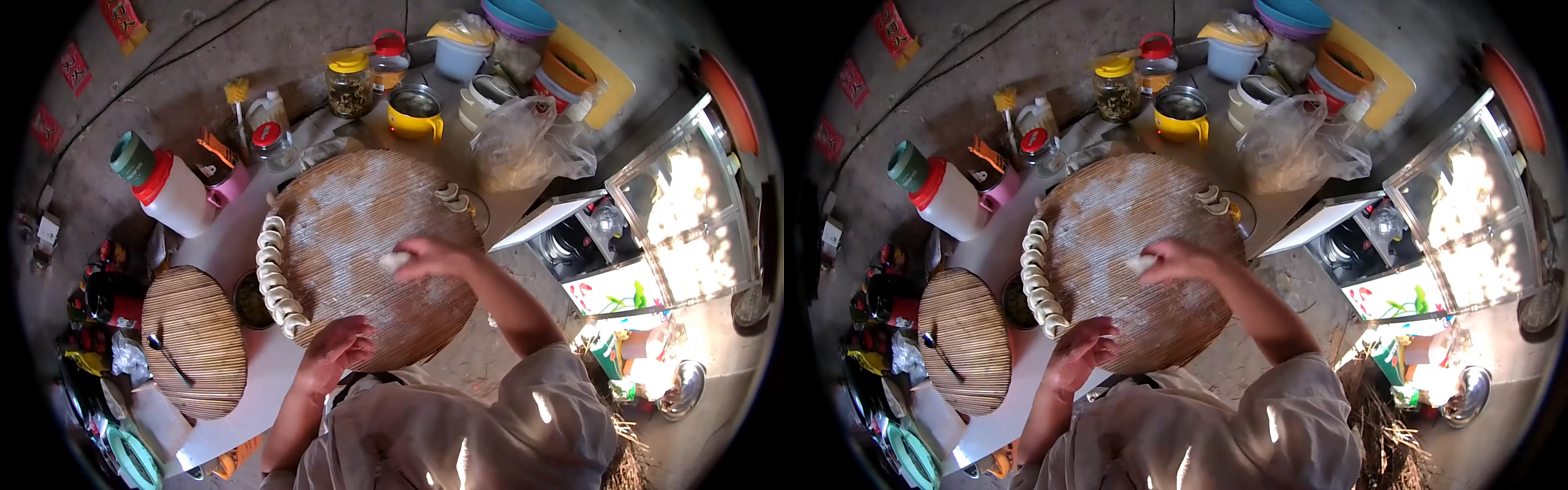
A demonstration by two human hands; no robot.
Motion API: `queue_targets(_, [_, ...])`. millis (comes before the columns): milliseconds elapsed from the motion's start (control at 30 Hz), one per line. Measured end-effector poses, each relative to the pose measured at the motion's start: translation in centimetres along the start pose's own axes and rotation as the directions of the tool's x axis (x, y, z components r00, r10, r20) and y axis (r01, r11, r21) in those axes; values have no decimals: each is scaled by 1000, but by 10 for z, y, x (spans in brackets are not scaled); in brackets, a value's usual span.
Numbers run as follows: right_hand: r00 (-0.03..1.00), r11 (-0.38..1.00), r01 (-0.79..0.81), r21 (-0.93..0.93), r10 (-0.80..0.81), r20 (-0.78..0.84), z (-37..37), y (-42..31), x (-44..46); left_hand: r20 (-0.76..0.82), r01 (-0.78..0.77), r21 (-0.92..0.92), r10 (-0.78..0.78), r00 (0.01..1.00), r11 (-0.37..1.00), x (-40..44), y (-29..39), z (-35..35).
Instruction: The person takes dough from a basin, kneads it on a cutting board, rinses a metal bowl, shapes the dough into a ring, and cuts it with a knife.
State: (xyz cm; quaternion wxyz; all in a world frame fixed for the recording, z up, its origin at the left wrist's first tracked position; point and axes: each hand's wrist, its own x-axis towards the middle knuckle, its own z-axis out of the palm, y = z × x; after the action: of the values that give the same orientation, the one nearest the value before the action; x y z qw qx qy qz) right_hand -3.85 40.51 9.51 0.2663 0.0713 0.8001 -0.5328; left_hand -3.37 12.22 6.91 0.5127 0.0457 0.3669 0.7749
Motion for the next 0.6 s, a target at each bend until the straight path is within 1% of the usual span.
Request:
queue_targets(33, [984,995,87,-56,-95,-151,-23,19,12,-17,-16,13,16,1000,1000,-1,-2,-3])
queue_targets(67, [937,978,166,-124,-196,-290,-47,48,30,-55,-28,24,29,998,999,-4,-5,-6])
queue_targets(100, [876,971,152,-185,-218,-430,-71,71,47,-64,-35,16,36,997,999,-8,-9,-12])
queue_targets(133, [810,914,22,-405,-253,-528,-87,55,41,-142,-48,31,52,989,998,-13,-14,-18])
queue_targets(167, [677,883,-94,-459,-281,-680,-100,77,63,-219,-60,47,69,973,997,-18,-18,-22])
queue_targets(200, [643,813,-133,-567,-364,-674,-114,84,70,-304,-71,56,85,949,996,-23,-21,-22])
queue_targets(233, [649,809,-125,-574,-371,-665,-122,95,81,-312,-80,52,92,946,995,-28,-24,-23])
queue_targets(300, [621,711,-327,-622,-334,-709,-132,115,102,-395,-98,35,104,913,995,-37,-27,-25])
queue_targets(333, [666,653,-369,-662,-311,-678,-134,121,108,-413,-109,29,111,904,994,-40,-29,-26])
queue_targets(367, [670,651,-363,-666,-314,-673,-136,127,113,-419,-113,27,114,901,993,-43,-30,-27])
queue_targets(433, [678,793,-351,-499,-152,-719,-134,132,115,-458,-134,25,130,880,991,-47,-33,-27])
queue_targets(467, [684,790,-348,-504,-154,-713,-135,135,114,-463,-138,20,132,876,990,-48,-33,-26])
queue_targets(533, [709,808,-262,-528,-210,-673,-138,137,112,-466,-140,-7,121,877,990,-46,-31,-21])
queue_targets(600, [729,801,-254,-542,-209,-652,-141,137,111,-465,-133,10,122,877,991,-44,-30,-22])
